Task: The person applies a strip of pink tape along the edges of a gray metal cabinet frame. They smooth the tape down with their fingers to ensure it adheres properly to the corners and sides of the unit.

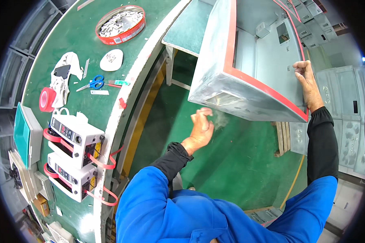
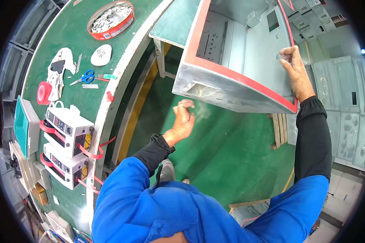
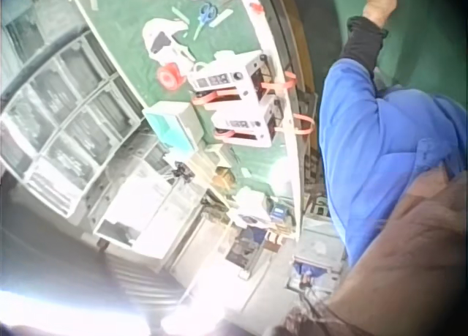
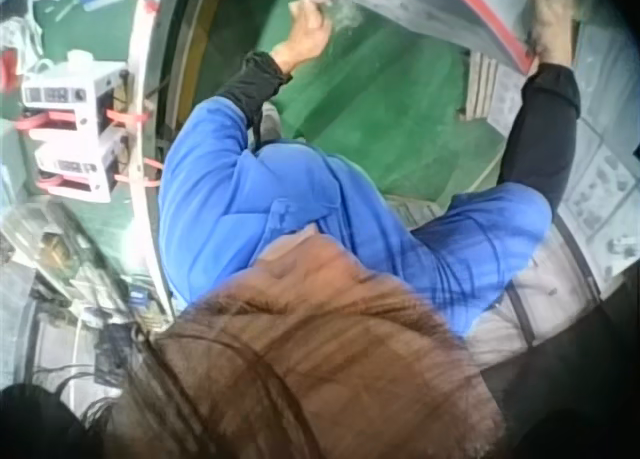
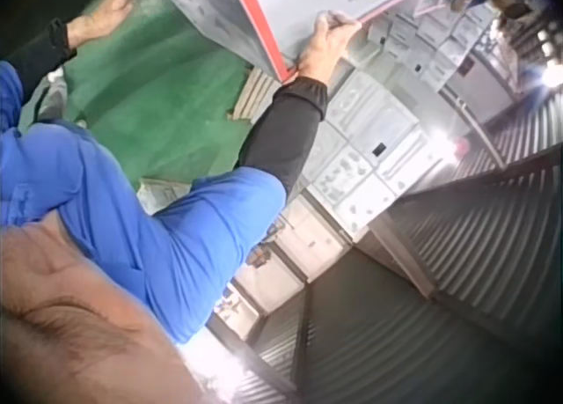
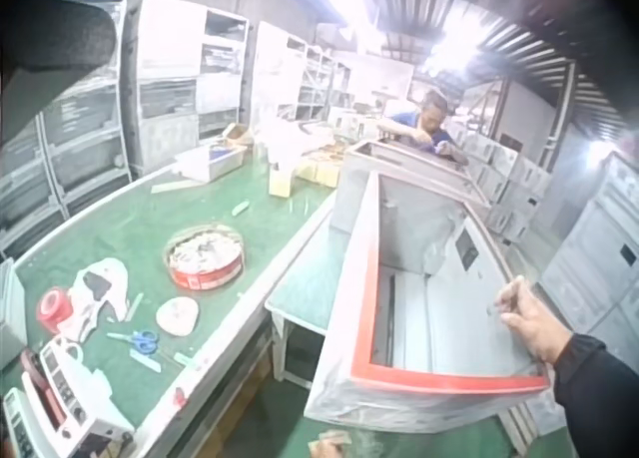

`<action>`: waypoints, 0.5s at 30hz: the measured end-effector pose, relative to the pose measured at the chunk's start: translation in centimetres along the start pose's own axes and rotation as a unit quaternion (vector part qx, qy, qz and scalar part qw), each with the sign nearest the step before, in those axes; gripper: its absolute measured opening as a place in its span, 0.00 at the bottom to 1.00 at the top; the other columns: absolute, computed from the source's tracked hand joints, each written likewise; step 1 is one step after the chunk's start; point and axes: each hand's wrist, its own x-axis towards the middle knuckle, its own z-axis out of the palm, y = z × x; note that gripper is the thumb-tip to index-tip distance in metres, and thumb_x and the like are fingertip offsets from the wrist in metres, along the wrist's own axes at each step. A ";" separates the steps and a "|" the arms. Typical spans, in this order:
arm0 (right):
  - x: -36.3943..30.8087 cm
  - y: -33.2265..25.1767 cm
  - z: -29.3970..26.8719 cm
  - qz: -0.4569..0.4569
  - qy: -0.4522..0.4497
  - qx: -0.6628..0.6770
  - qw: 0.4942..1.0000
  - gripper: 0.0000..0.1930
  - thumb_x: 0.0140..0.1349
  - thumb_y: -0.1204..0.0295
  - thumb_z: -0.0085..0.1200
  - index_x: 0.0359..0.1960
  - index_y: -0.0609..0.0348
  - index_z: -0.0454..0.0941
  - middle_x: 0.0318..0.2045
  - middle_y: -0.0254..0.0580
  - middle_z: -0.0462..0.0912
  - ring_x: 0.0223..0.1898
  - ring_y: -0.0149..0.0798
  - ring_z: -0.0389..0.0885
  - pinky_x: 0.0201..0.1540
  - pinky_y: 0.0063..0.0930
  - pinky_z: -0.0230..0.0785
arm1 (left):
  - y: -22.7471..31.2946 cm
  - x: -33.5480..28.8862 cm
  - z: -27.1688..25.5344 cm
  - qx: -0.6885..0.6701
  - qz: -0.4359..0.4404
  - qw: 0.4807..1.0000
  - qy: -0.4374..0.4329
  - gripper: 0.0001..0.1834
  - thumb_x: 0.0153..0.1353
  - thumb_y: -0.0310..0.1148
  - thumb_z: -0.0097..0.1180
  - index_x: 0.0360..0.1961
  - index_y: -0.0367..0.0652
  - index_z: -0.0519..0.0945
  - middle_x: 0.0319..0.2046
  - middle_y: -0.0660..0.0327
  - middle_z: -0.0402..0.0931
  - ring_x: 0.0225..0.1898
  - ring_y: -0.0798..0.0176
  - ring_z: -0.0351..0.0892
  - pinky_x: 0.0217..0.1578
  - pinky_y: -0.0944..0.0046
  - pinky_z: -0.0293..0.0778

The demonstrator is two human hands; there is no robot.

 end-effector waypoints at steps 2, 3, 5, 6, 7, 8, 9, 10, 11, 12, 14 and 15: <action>0.1 0.2 0.0 -0.002 -0.001 -0.002 1.000 0.16 0.60 0.60 0.47 0.45 0.55 0.65 0.40 0.35 0.66 0.45 0.33 0.63 0.57 0.27 0.55 | 0.0 0.0 -0.4 0.029 -0.017 0.999 0.043 0.36 0.43 0.13 0.46 0.58 0.39 0.57 0.56 0.51 0.63 0.54 0.50 0.63 0.50 0.52 0.56; 0.1 0.2 0.0 -0.001 0.000 -0.003 1.000 0.16 0.60 0.60 0.47 0.45 0.55 0.65 0.40 0.36 0.66 0.46 0.33 0.64 0.57 0.27 0.55 | 0.2 0.7 -0.5 0.032 -0.001 0.998 0.048 0.36 0.43 0.13 0.46 0.58 0.37 0.57 0.56 0.50 0.63 0.54 0.49 0.63 0.50 0.52 0.57; 0.0 -0.1 0.1 -0.002 -0.002 -0.002 1.000 0.16 0.60 0.61 0.47 0.45 0.56 0.65 0.40 0.36 0.66 0.46 0.34 0.64 0.57 0.27 0.55 | 1.3 1.7 -0.8 0.052 0.006 0.999 0.002 0.36 0.43 0.14 0.46 0.59 0.37 0.56 0.58 0.48 0.62 0.53 0.48 0.63 0.49 0.52 0.57; 0.0 0.0 0.1 -0.013 -0.002 -0.001 1.000 0.16 0.60 0.62 0.47 0.45 0.56 0.65 0.40 0.36 0.66 0.46 0.34 0.64 0.57 0.27 0.55 | 1.8 2.0 -0.9 0.063 0.008 0.998 -0.020 0.36 0.44 0.14 0.46 0.59 0.37 0.56 0.58 0.48 0.61 0.53 0.47 0.63 0.49 0.53 0.58; 0.1 0.2 0.0 -0.026 -0.003 0.001 1.000 0.15 0.61 0.62 0.47 0.45 0.57 0.65 0.40 0.36 0.66 0.46 0.34 0.64 0.57 0.27 0.55 | 1.4 1.8 -0.2 0.075 -0.003 0.997 -0.013 0.33 0.45 0.16 0.46 0.57 0.36 0.60 0.55 0.49 0.64 0.50 0.46 0.65 0.48 0.53 0.58; 0.0 0.6 0.0 -0.036 -0.004 0.006 0.999 0.15 0.61 0.63 0.47 0.45 0.57 0.65 0.40 0.36 0.66 0.46 0.34 0.65 0.57 0.27 0.55 | 1.5 1.5 -0.3 0.086 0.003 0.996 -0.034 0.31 0.45 0.16 0.46 0.56 0.36 0.62 0.53 0.50 0.66 0.49 0.47 0.65 0.47 0.53 0.58; 0.1 0.8 0.0 -0.050 0.003 -0.008 0.999 0.14 0.62 0.64 0.47 0.45 0.57 0.66 0.41 0.37 0.67 0.46 0.34 0.65 0.57 0.26 0.55 | 1.7 0.9 -0.9 0.101 0.004 0.993 -0.055 0.30 0.45 0.16 0.47 0.54 0.36 0.64 0.51 0.51 0.67 0.48 0.47 0.66 0.47 0.53 0.58; 0.0 1.1 -0.2 -0.056 0.000 -0.023 0.998 0.14 0.62 0.64 0.47 0.45 0.57 0.66 0.42 0.37 0.67 0.47 0.33 0.64 0.58 0.26 0.54 | 2.0 0.2 -1.4 0.116 0.003 0.990 -0.075 0.28 0.46 0.16 0.47 0.53 0.36 0.66 0.49 0.52 0.68 0.47 0.47 0.66 0.46 0.52 0.58; 0.1 1.8 -0.3 -0.054 0.001 -0.006 0.998 0.14 0.62 0.63 0.47 0.46 0.57 0.66 0.42 0.37 0.66 0.47 0.33 0.64 0.58 0.26 0.54 | 2.5 -1.1 -2.1 0.101 -0.033 0.986 -0.128 0.24 0.48 0.20 0.49 0.50 0.37 0.69 0.44 0.54 0.69 0.45 0.49 0.66 0.45 0.51 0.58; 0.1 2.1 -0.3 -0.051 0.002 0.007 0.999 0.15 0.62 0.63 0.46 0.46 0.57 0.66 0.42 0.37 0.66 0.48 0.33 0.64 0.59 0.26 0.53 | 2.1 -3.3 -2.5 0.124 -0.051 0.979 -0.156 0.23 0.48 0.21 0.50 0.50 0.37 0.69 0.43 0.54 0.70 0.45 0.49 0.67 0.45 0.51 0.58; 0.2 1.8 -0.3 -0.052 0.003 0.040 0.998 0.15 0.62 0.63 0.46 0.46 0.57 0.66 0.44 0.36 0.66 0.48 0.33 0.63 0.60 0.27 0.52 | -1.8 -9.5 -3.0 0.171 -0.075 0.960 -0.209 0.23 0.49 0.24 0.51 0.50 0.38 0.69 0.43 0.53 0.71 0.45 0.49 0.67 0.46 0.50 0.59; 0.3 1.9 -0.3 -0.060 0.005 0.050 0.997 0.15 0.62 0.62 0.46 0.46 0.57 0.66 0.44 0.36 0.66 0.48 0.34 0.63 0.60 0.27 0.52 | -4.4 -13.7 -3.6 0.230 -0.117 0.939 -0.228 0.22 0.49 0.25 0.51 0.49 0.38 0.70 0.42 0.53 0.72 0.45 0.48 0.68 0.46 0.49 0.60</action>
